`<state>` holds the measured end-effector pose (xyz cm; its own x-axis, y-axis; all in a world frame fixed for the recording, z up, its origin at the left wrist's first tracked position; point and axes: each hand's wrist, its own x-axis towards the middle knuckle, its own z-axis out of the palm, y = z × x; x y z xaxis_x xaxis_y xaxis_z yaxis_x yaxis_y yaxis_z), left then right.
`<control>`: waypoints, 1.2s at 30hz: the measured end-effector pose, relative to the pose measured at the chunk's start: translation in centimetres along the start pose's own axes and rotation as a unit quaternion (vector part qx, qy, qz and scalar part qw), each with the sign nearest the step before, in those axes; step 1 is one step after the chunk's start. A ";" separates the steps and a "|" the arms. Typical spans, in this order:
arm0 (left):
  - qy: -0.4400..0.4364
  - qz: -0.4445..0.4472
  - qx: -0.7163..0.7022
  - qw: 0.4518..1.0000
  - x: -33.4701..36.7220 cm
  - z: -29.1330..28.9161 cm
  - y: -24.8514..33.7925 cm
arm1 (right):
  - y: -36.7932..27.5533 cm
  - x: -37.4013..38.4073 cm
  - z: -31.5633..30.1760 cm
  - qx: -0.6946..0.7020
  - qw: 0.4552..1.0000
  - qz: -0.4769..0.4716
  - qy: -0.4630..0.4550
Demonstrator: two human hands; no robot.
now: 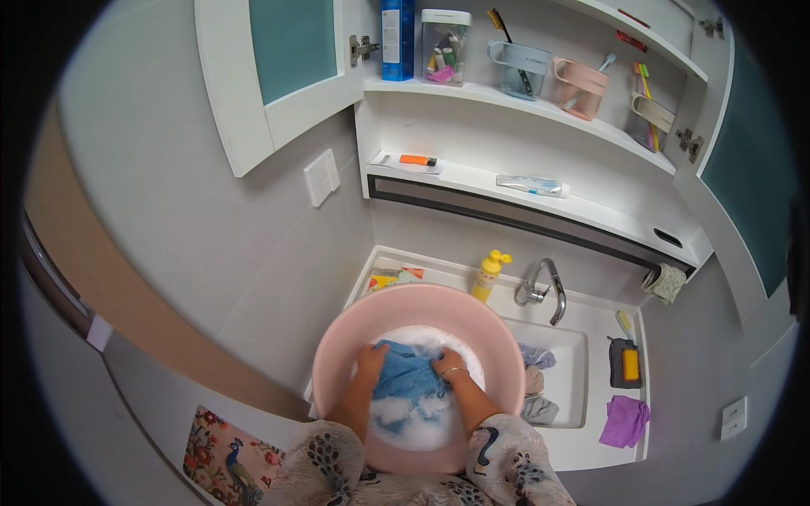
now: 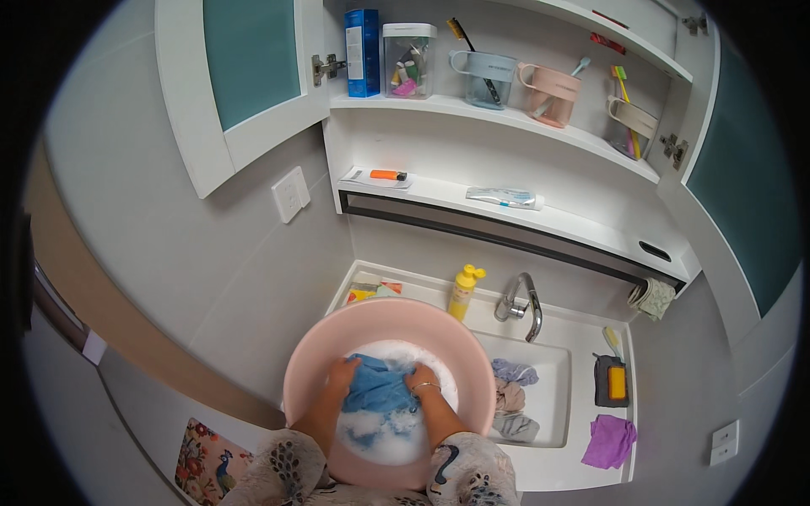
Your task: The person hand-washes a blue cloth in a pink basin filled with soapy water. They repeatedly submerge, agitate, squeeze, and wring the cloth to clean it.
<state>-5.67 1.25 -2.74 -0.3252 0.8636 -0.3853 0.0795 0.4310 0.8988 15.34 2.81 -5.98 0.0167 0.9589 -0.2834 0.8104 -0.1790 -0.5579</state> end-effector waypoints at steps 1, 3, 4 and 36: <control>-0.001 -0.043 -0.088 0.995 0.7 -0.1 -0.8 | -1.1 -0.2 -0.2 0.098 0.995 -0.032 0.013; -0.010 -0.125 -0.260 0.957 2.7 0.3 -2.8 | -3.9 -0.8 -0.8 0.291 0.952 -0.090 0.038; -0.003 -0.114 -0.256 0.960 1.8 1.2 -1.5 | -5.1 -1.5 -0.7 0.330 0.933 -0.129 0.056; 0.028 0.089 -0.078 0.993 1.3 -1.2 -0.7 | -4.7 -2.7 -6.4 0.237 0.959 -0.109 -0.110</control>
<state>-7.29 1.80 -3.61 -0.3722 0.9045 -0.2083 -0.0051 0.2225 0.9749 15.25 2.44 2.36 -0.2882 0.9248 -0.2483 0.4228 -0.1097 -0.8996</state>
